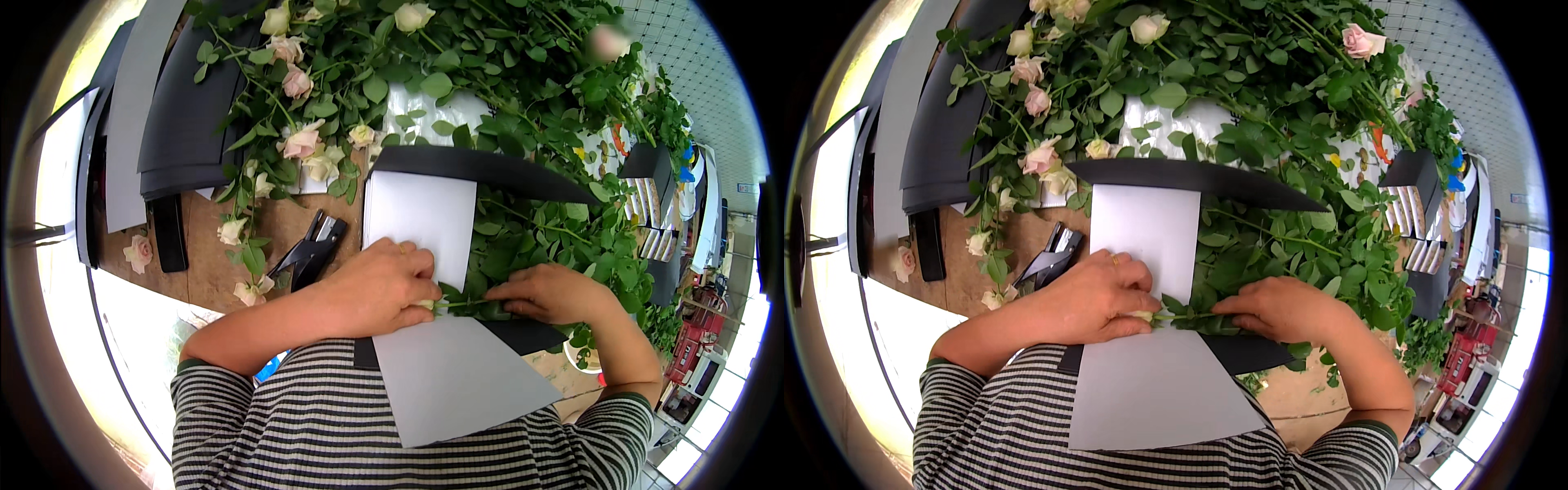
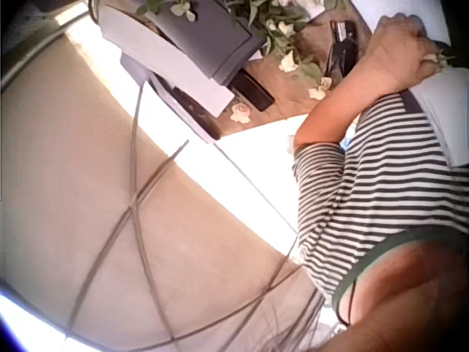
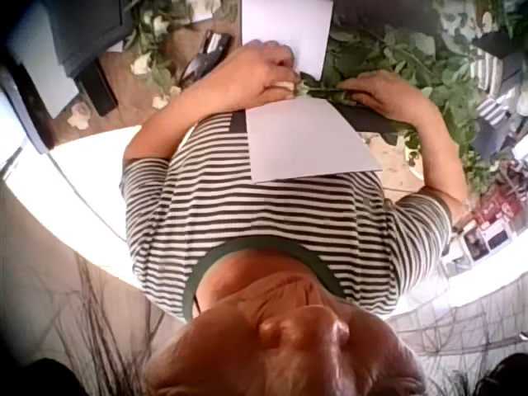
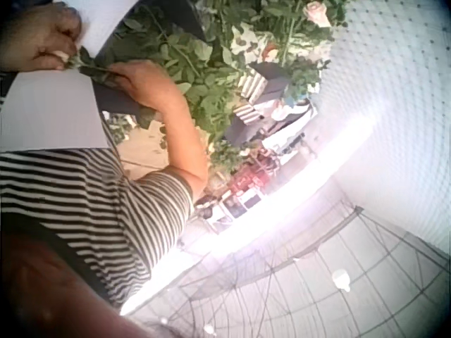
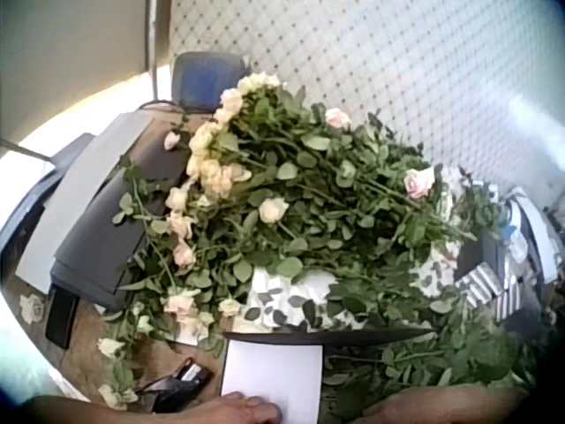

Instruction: The person arranges light-colored roses and greenery into a black rectangular frame, folding white and black paper around the stems and securing them with a stapler. The person repeatedly picks up flowers, positions them within the frame, and staples the paper to hold the arrangement in place.

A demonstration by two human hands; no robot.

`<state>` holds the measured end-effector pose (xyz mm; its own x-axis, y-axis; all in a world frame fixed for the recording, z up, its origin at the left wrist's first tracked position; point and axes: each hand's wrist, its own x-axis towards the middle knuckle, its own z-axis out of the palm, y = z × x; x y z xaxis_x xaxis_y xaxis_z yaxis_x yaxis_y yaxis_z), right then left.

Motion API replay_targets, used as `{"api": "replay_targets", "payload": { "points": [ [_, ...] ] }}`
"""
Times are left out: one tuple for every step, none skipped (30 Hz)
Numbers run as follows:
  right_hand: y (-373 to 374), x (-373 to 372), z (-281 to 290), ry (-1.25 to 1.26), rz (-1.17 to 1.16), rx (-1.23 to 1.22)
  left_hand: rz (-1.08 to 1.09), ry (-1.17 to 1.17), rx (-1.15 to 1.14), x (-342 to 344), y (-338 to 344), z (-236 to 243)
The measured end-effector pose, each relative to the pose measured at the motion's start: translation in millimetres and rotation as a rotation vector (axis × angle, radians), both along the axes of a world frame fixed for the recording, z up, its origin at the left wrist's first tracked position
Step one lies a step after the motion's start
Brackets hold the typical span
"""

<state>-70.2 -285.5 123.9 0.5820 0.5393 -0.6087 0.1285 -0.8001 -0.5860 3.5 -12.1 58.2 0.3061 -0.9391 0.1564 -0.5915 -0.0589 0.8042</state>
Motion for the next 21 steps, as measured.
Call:
{"api": "replay_targets", "payload": {
  "points": [
    [0.8,12.3,18.0,-0.065,0.061,-0.017,-0.010,0.009,0.008,-0.4,1.4,0.2],
    [1.1,25.7,36.9,-0.135,0.124,-0.036,-0.017,0.013,0.016,0.4,2.5,-0.9],
    [-3.9,49.4,58.8,-0.182,0.073,0.143,-0.020,-0.004,0.008,0.1,3.8,-2.2],
    [-11.5,78.6,75.3,-0.224,0.021,0.325,-0.013,-0.012,0.003,-1.1,4.7,-1.2],
    [-15.9,103.7,82.8,-0.216,-0.224,0.390,-0.024,-0.022,-0.001,-1.0,5.1,-0.2],
    [-21.7,129.7,93.4,-0.211,-0.480,0.458,-0.049,-0.034,-0.006,0.4,3.6,1.4],
    [-24.1,173.4,74.7,-0.449,-0.488,0.379,-0.051,-0.045,0.007,0.4,2.8,3.2],
    [-36.0,214.9,42.2,-0.608,-0.407,0.302,-0.059,-0.034,0.006,2.1,2.2,5.5],
    [-43.6,251.6,2.6,-0.826,-0.343,0.172,-0.071,-0.026,0.011,3.1,1.7,4.7],
    [-47.8,282.0,-31.4,-1.040,-0.276,0.037,-0.081,-0.018,0.015,4.6,1.3,2.9],
    [-46.9,304.1,-62.5,-1.188,-0.262,-0.061,-0.090,-0.026,0.007,4.6,1.3,-2.7],
    [-41.4,319.5,-80.2,-1.328,-0.248,-0.158,-0.103,-0.005,0.027,5.8,2.0,-3.0],
    [-30.9,329.1,-81.6,-1.136,-0.304,-0.304,-0.089,0.002,0.030,4.6,3.9,-3.8],
    [-23.9,329.9,-83.0,-0.929,-0.356,-0.458,-0.084,0.018,0.026,0.6,4.5,-3.9],
    [-22.2,329.7,-82.4,-0.889,-0.392,-0.380,-0.090,0.038,0.040,0.5,4.8,-1.4],
    [-27.7,331.8,-75.8,-0.827,-0.379,-0.260,-0.091,0.029,0.037,2.7,5.6,-0.5],
    [-28.7,327.4,-59.8,-0.751,-0.358,-0.150,-0.089,0.035,0.027,3.2,5.7,-2.6],
    [-29.6,320.5,-43.6,-0.669,-0.338,-0.038,-0.088,0.041,0.021,2.5,6.8,-3.8],
    [-33.2,310.1,-27.9,-0.719,-0.362,0.074,-0.089,0.039,0.028,1.9,7.5,-4.7],
    [-39.0,297.6,-9.2,-0.769,-0.387,0.186,-0.093,0.034,0.033,2.7,7.1,-4.8],
    [-47.9,283.0,9.4,-0.813,-0.399,0.262,-0.096,0.031,0.042,2.3,7.3,-4.6]
  ]
}}
